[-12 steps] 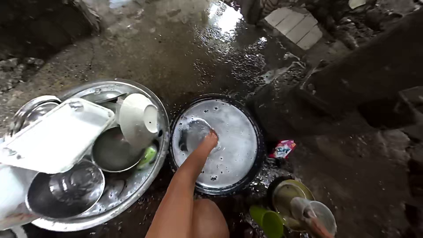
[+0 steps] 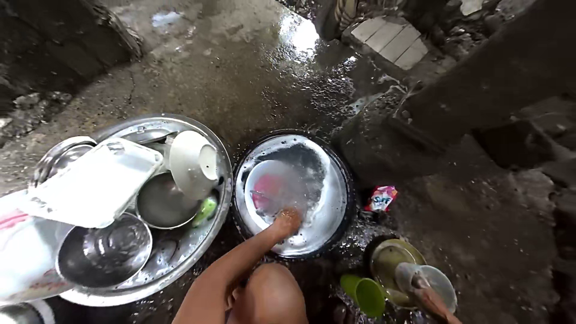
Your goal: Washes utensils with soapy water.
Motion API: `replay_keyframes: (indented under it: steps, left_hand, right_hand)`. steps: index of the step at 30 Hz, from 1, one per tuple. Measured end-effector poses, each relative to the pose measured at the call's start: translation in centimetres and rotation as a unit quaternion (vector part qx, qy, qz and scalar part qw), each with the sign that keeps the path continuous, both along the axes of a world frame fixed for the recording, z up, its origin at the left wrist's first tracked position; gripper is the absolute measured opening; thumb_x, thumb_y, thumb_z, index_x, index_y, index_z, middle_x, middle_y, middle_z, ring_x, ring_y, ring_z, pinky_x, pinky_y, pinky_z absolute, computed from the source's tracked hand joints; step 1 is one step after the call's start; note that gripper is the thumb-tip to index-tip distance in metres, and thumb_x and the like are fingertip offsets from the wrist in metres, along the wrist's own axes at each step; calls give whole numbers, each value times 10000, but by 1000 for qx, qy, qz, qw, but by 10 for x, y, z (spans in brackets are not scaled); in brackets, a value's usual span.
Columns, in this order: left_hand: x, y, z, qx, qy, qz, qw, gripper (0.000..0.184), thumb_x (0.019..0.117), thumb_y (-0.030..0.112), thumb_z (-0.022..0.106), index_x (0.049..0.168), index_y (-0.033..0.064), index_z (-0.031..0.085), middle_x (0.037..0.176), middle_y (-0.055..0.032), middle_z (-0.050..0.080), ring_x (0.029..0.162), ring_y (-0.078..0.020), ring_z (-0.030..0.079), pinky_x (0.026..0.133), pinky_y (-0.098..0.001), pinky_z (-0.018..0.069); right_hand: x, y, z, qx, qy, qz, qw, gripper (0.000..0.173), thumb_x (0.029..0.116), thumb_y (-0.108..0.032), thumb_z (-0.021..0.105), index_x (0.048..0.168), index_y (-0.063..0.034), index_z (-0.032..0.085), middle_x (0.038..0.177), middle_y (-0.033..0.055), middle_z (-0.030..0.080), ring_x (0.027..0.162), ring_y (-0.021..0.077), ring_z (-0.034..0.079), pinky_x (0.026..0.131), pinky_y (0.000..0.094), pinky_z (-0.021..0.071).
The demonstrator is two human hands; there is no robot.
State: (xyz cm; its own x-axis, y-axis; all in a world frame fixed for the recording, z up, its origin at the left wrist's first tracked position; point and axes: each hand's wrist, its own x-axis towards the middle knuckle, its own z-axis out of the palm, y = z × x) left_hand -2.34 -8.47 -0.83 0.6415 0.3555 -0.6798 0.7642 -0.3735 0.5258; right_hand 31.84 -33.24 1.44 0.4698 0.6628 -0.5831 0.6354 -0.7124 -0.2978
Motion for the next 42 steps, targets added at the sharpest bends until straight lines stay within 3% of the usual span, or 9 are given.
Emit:
replay_keyframes:
  steps: [3,9,12,17,22,28,35,39,42]
  left_hand:
    - [-17,-2,-5,84,2,103,991,448,1061,106,467,1455,-107,463,1545,-304,408,1477,-451,335,1209,-586,242]
    - [-46,17,-18,297,59,35,952,595,969,-33,512,1514,-159,311,1625,-369,151,1527,-536,82,1205,-691,49]
    - [-57,20,-9,290,112,25,950,488,1022,-77,363,1505,-144,340,1562,-372,317,1452,-549,303,1169,-670,217]
    - [-71,10,2,185,70,80,977,534,997,-17,502,1494,-150,358,1565,-359,325,1488,-488,278,1219,-586,201]
    - [-51,8,-19,159,-44,146,975,574,1023,20,481,1563,-58,302,1631,-286,261,1495,-440,314,1208,-544,298]
    - [-32,-2,-6,7,-45,220,974,799,972,136,643,1587,-71,176,1525,-336,407,1416,-459,426,1181,-575,321]
    - [-6,0,-1,-23,-100,226,969,495,991,151,633,1384,-122,508,1411,-343,516,1359,-458,481,1152,-569,357]
    - [-5,-3,-16,-154,-230,373,886,614,988,24,591,1524,-90,314,1454,-321,475,1328,-383,514,1121,-488,413]
    - [-7,4,-8,-270,-269,465,799,419,1047,91,523,1442,-18,435,1133,-160,644,934,-180,618,835,-342,515]
  right_hand:
    - [38,-11,-62,-5,48,-24,999,455,953,-13,633,1368,139,526,1477,391,428,1387,503,432,1156,594,332]
    - [34,-6,-63,-47,-57,-21,997,450,912,-39,694,1329,99,595,1383,385,525,1317,545,487,1101,642,369]
    - [44,-11,-66,-52,-44,-38,997,431,924,-56,685,1330,67,611,1343,366,568,1287,531,523,1094,636,385]
    - [38,-13,-10,61,83,-163,981,417,961,-24,631,1351,105,561,1289,334,607,1169,403,616,1030,537,464]
    - [28,-17,56,202,246,-350,881,431,1021,-30,457,1443,7,384,1028,31,583,786,5,592,697,203,512]
    - [23,-22,93,289,317,-348,833,356,1017,-8,392,1367,-71,407,949,-63,642,758,-4,639,681,191,552]
    - [21,-18,102,312,356,-337,814,305,1028,-16,353,1296,-133,437,886,-78,677,701,11,648,639,207,564]
    - [10,-11,130,346,340,-336,807,266,1049,-70,314,1244,-162,471,853,-121,665,696,-25,636,634,179,559]
    - [0,0,153,422,359,-397,732,377,1103,-207,199,1000,-184,561,739,-104,675,644,-6,643,589,190,563]
